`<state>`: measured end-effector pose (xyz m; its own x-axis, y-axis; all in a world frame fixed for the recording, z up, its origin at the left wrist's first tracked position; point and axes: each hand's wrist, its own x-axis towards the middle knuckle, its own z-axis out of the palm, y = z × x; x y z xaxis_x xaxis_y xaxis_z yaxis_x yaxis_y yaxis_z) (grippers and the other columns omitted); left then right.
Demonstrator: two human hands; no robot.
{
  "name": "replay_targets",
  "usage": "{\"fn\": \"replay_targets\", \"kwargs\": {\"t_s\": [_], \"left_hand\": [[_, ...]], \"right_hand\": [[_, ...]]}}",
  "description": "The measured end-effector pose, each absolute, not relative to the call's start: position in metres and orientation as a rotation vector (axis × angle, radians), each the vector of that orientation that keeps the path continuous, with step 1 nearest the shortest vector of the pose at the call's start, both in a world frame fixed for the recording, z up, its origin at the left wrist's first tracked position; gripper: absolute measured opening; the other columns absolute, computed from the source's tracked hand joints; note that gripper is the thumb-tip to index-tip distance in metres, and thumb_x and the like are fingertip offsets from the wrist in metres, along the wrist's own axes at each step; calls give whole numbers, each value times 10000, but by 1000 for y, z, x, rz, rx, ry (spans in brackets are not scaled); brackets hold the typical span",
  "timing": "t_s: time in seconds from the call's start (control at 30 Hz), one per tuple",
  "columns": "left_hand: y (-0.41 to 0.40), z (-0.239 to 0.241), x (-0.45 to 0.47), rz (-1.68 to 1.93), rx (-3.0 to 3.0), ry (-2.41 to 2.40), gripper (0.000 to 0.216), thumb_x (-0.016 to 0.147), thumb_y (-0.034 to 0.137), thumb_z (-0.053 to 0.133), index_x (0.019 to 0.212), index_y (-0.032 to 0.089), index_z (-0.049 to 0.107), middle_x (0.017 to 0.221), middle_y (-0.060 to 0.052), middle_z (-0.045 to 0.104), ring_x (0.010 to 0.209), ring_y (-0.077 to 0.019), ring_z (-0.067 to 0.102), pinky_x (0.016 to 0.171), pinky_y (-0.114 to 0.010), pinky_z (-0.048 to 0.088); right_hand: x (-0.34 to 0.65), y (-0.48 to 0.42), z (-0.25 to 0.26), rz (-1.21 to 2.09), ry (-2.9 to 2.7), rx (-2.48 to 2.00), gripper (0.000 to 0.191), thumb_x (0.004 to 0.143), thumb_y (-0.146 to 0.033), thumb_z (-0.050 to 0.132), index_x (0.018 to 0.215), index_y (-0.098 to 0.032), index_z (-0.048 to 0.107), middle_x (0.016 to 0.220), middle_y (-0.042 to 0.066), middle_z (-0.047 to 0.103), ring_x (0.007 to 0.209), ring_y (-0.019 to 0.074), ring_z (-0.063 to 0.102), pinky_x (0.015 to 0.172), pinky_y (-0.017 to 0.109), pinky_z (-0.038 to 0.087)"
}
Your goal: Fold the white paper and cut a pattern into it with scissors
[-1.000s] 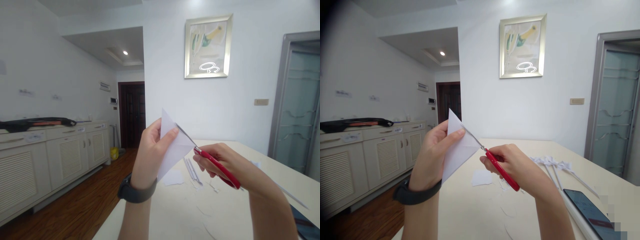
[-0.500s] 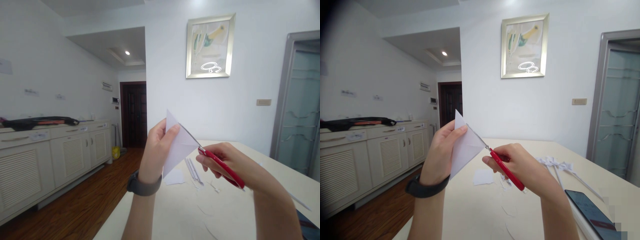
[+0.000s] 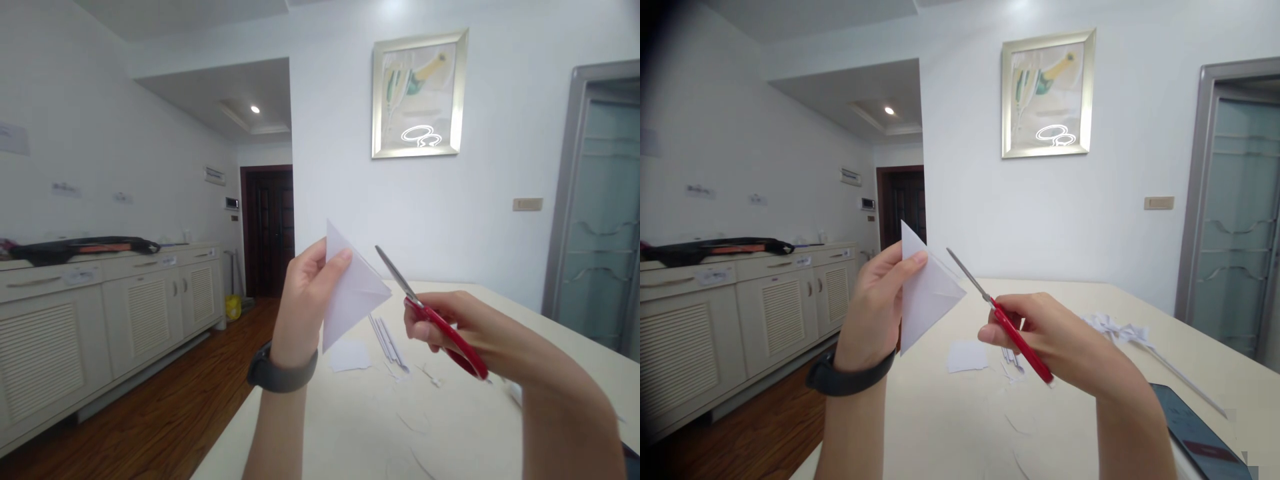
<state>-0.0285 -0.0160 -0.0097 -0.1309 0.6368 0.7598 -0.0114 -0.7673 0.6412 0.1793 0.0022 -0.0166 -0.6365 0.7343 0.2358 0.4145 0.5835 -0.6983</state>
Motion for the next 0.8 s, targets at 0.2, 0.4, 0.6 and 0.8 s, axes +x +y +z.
{"fn": "replay_targets", "kwargs": {"t_s": [0.2, 0.4, 0.6, 0.8], "left_hand": [[-15, -10, -30, 1849, 1763, 707, 191, 831, 366, 617, 884, 199, 694, 852, -22, 702, 775, -183, 618, 656, -250, 466], [-15, -9, -31, 1817, 1768, 713, 236, 831, 394, 609, 923, 193, 690, 900, -41, 713, 837, -214, 634, 703, -281, 490], [-16, -9, -32, 1810, 1789, 677, 158, 838, 350, 616, 880, 203, 654, 899, -25, 689, 835, -185, 619, 690, -243, 476], [-13, -8, -33, 1856, 1819, 640, 99, 815, 297, 655, 831, 200, 638, 784, 10, 623, 738, -133, 573, 652, -216, 463]], "right_hand": [[177, 10, -21, 755, -2201, -654, 517, 805, -733, 414, 823, -216, 418, 762, -9, 401, 621, 130, 312, 516, 246, 303], [183, 16, -23, 665, -2294, -595, 511, 841, -689, 410, 1110, -255, 431, 957, 48, 431, 779, 184, 427, 629, 277, 415], [188, 13, -17, 841, -2341, -554, 432, 851, -604, 513, 1013, -206, 552, 877, 38, 496, 773, 172, 457, 662, 277, 391], [190, 10, -19, 1058, -2301, -527, 418, 806, -587, 599, 885, -178, 575, 817, 21, 521, 719, 144, 449, 635, 263, 353]]}}
